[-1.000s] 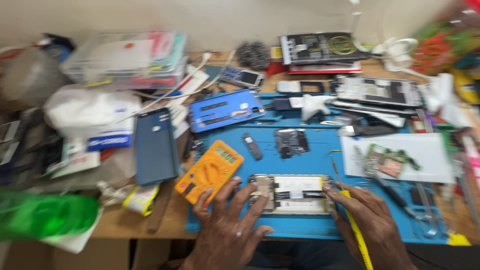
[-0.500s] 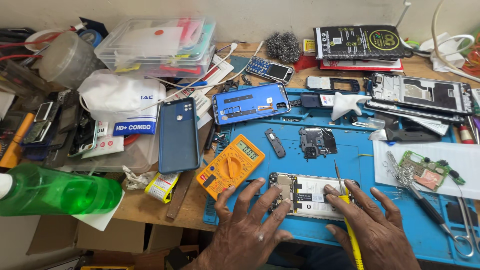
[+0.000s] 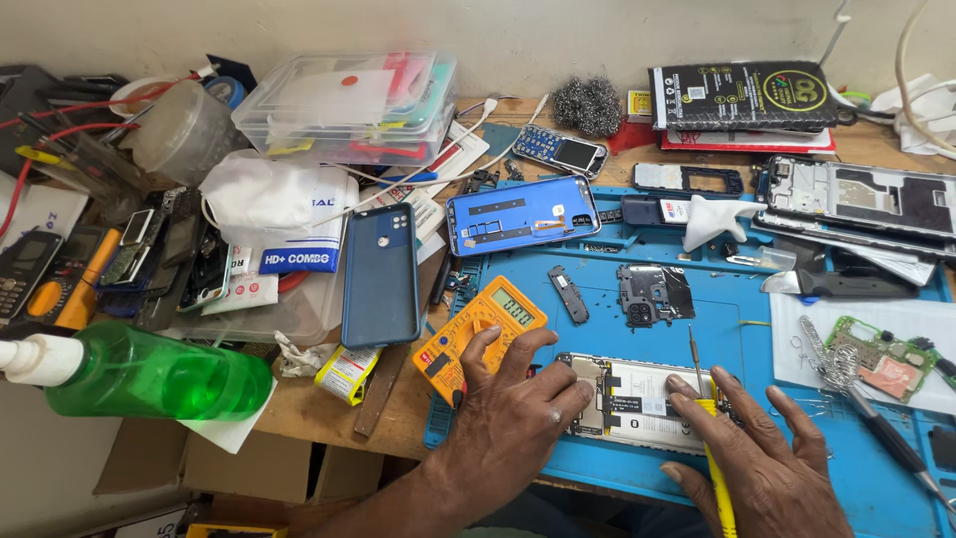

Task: The person uses a yellow soldering iron to work on the internal components of a disassembled smartphone placed on a blue mat. They repeatedly touch the iron to the circuit board and battery area while holding the device steady with their left hand. The workspace is cluttered with various phone parts, tools, and a multimeter.

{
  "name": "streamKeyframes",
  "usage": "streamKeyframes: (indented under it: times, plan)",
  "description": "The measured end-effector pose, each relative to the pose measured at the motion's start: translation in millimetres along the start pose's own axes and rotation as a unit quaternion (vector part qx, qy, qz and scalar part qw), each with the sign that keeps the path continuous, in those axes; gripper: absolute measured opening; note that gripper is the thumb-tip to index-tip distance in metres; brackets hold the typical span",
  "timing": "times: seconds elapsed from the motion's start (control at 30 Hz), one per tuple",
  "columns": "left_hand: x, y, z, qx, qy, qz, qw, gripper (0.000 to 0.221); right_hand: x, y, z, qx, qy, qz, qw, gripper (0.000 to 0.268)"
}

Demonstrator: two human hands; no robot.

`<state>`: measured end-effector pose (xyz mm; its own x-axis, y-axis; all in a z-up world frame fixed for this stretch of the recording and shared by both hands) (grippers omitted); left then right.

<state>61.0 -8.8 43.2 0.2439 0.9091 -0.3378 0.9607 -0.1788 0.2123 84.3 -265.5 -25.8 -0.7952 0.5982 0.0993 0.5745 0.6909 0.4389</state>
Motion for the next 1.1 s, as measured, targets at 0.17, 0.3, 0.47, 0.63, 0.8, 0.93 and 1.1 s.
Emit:
streamKeyframes:
  times: [0.17, 0.3, 0.47, 0.63, 0.8, 0.93, 1.1]
  plan:
    - [3, 7, 0, -0.026, -0.016, 0.003, 1.000, 0.015, -1, -1, 0, 0.008, -0.006, 0.001, 1.000, 0.065]
    - [4, 12, -7, -0.047, -0.050, -0.011, 0.998, 0.012, 0, 3, -3, -0.002, -0.002, -0.005, 1.000, 0.065]
    - [5, 13, -7, -0.037, -0.045, -0.014, 0.998, 0.011, 6, 7, -10, -0.025, 0.040, 0.010, 0.999, 0.067]
    - [3, 12, -5, -0.037, -0.022, -0.001, 0.999, 0.009, 23, 20, -7, -0.037, 0.055, -0.065, 0.996, 0.070]
    - [2, 10, -3, -0.031, -0.003, 0.007, 0.999, 0.009, 34, 31, -3, -0.002, 0.048, -0.064, 0.997, 0.070]
    - [2, 10, 1, -0.046, 0.017, 0.007, 0.999, 0.015, 36, 35, -1, 0.020, 0.041, -0.064, 0.997, 0.067]
    - [0, 4, 4, -0.070, 0.046, 0.028, 0.996, 0.040, 41, 29, 0, 0.010, 0.029, -0.063, 0.998, 0.070]
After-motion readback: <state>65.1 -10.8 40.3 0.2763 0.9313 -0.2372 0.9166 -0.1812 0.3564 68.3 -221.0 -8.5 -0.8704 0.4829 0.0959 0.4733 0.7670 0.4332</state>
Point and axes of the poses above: each hand's wrist, its own y-axis towards the middle knuckle, its own z-axis out of the palm, x = y × z, the point moved 3 cm from there along y, towards the middle knuckle, and after that the axes turned 13 degrees about -z, right-handed, at the moved point
